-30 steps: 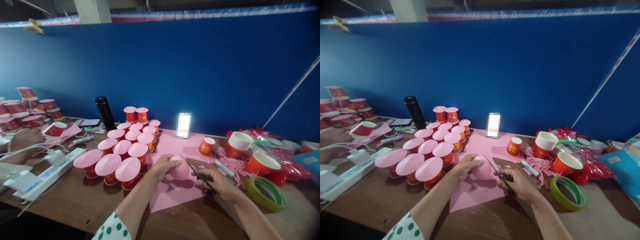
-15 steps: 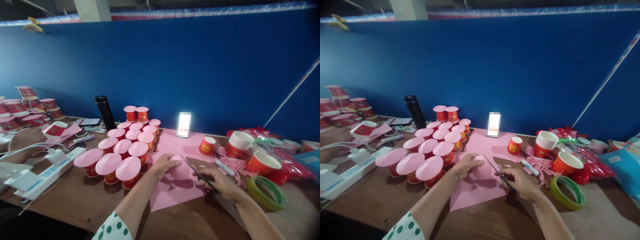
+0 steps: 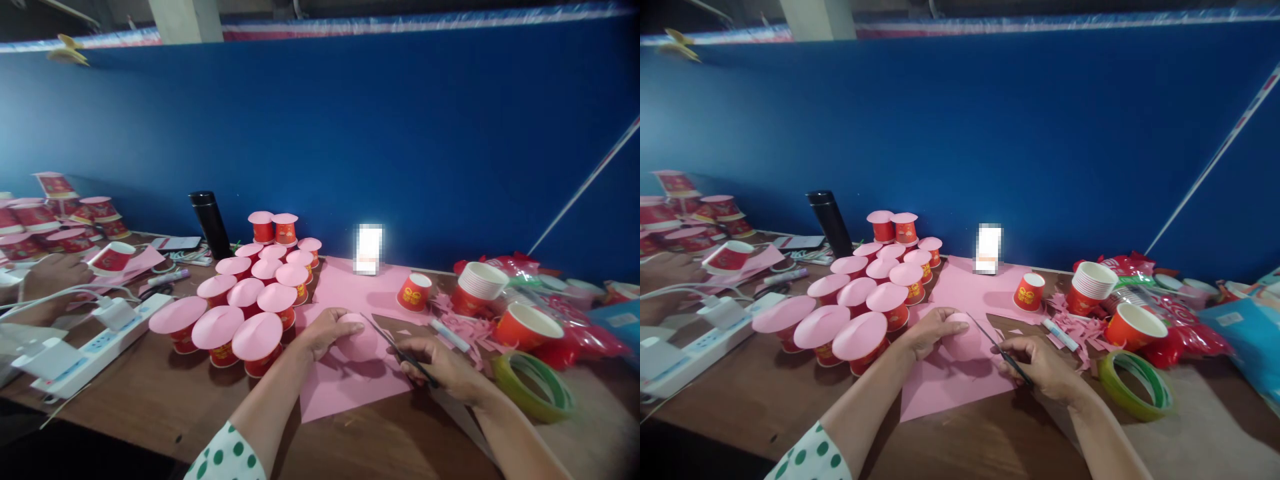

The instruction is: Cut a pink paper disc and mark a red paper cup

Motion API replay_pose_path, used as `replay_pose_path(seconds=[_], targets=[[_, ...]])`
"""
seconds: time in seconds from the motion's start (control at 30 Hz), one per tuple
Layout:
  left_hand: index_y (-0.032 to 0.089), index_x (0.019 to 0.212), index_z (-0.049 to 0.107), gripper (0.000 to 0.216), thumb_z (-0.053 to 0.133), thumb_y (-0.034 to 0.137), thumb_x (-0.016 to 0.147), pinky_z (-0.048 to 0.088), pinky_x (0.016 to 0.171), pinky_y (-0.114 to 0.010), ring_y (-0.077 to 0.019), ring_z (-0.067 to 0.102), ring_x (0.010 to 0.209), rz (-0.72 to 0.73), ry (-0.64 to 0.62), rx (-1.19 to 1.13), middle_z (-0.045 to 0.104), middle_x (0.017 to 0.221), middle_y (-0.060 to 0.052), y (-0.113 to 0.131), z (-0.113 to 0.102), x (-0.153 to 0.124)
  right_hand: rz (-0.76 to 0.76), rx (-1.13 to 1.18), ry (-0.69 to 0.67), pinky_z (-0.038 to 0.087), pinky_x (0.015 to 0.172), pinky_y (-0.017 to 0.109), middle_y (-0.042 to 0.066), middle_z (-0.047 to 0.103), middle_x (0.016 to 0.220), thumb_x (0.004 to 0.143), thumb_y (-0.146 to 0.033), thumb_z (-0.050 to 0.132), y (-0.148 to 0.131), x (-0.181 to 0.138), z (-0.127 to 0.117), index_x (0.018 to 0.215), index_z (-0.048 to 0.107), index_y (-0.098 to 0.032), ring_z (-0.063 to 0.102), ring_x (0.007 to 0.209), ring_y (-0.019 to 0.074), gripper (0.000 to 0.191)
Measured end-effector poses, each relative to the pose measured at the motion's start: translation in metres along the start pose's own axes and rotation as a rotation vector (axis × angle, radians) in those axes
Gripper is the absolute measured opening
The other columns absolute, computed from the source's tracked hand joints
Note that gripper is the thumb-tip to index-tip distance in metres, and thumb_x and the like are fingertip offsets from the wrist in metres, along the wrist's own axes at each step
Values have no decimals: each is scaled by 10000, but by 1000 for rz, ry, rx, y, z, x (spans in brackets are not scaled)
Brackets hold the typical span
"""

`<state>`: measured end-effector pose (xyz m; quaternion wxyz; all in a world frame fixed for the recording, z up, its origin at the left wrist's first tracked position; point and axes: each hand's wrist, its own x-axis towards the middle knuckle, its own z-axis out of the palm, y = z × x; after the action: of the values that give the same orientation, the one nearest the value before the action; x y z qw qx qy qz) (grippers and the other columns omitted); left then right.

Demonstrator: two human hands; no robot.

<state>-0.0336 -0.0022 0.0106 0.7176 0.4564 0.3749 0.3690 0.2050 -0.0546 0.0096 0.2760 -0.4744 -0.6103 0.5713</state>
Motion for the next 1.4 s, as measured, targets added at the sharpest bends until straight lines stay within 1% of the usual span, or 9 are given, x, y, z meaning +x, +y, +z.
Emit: replay_pose_path(seconds=[0.23, 0.33, 0.47, 0.6, 0.87, 1.03, 1.1, 1.23, 1.4], targets=[[115, 805, 680, 387, 831, 335, 524, 463, 573, -226, -122, 576, 607, -2, 2, -14, 664, 701, -49, -1, 1, 1, -6, 40, 53, 371, 478, 220, -12, 555, 628, 694, -456, 729, -10, -2, 5, 1000, 644, -101, 448, 488, 69, 476], [112, 805, 682, 377, 824, 334, 537, 449, 576, -214, -114, 569, 615, 29, -10, -32, 659, 712, -50, -2, 1, 3, -68, 7, 118, 419, 529, 244, 10, 595, 711, 727, -448, 692, -12, 0, 5, 1073, 604, -121, 515, 564, 103, 485], [126, 810, 672, 376, 799, 385, 568, 430, 546, -205, -97, 551, 578, 3, 47, -68, 638, 685, -24, -3, 1, 4, -100, -250, 344, 475, 604, 299, 36, 659, 834, 762, -457, 627, -4, 7, 4, 1123, 529, -187, 614, 692, 181, 461], [135, 794, 651, 366, 779, 416, 598, 417, 508, -194, -85, 535, 540, 18, 107, -160, 621, 656, -4, -2, 2, 6, 0, -705, 629, 448, 619, 305, 45, 677, 849, 743, -363, 624, 3, 10, 5, 986, 541, -215, 642, 756, 229, 296], [158, 755, 616, 261, 775, 312, 616, 431, 520, -177, -67, 543, 550, 42, 136, -337, 590, 645, 36, -8, -1, 10, -115, -881, 557, 455, 779, 346, 102, 675, 1000, 739, -261, 578, 10, 14, 7, 1102, 582, -180, 623, 940, 266, 372], [158, 860, 634, 278, 760, 233, 623, 445, 537, -170, -61, 560, 580, 60, 115, -356, 617, 716, 22, -8, -2, 11, -156, -875, 612, 442, 867, 391, 145, 623, 1172, 771, -336, 579, 12, 14, 4, 1292, 462, -141, 578, 1069, 294, 568], [158, 889, 633, 292, 753, 217, 630, 447, 540, -165, -56, 559, 585, 78, 116, -357, 621, 736, 18, -8, -2, 11, -148, -885, 643, 446, 851, 382, 143, 632, 1161, 795, -333, 568, 11, 12, 3, 1309, 437, -139, 586, 1062, 290, 565], [166, 921, 626, 312, 744, 200, 634, 442, 534, -153, -52, 563, 607, 127, 114, -392, 628, 777, 21, -8, -2, 12, -50, -922, 717, 452, 724, 334, 106, 698, 983, 866, -266, 497, 9, 10, 0, 1240, 489, -148, 650, 898, 263, 392], [178, 956, 607, 354, 747, 182, 631, 441, 537, -147, -48, 568, 610, 149, 138, -425, 628, 780, 30, -9, -3, 15, 23, -1104, 726, 417, 664, 302, 100, 697, 841, 869, -231, 509, 11, 12, -3, 888, 640, -157, 648, 806, 249, 152]])
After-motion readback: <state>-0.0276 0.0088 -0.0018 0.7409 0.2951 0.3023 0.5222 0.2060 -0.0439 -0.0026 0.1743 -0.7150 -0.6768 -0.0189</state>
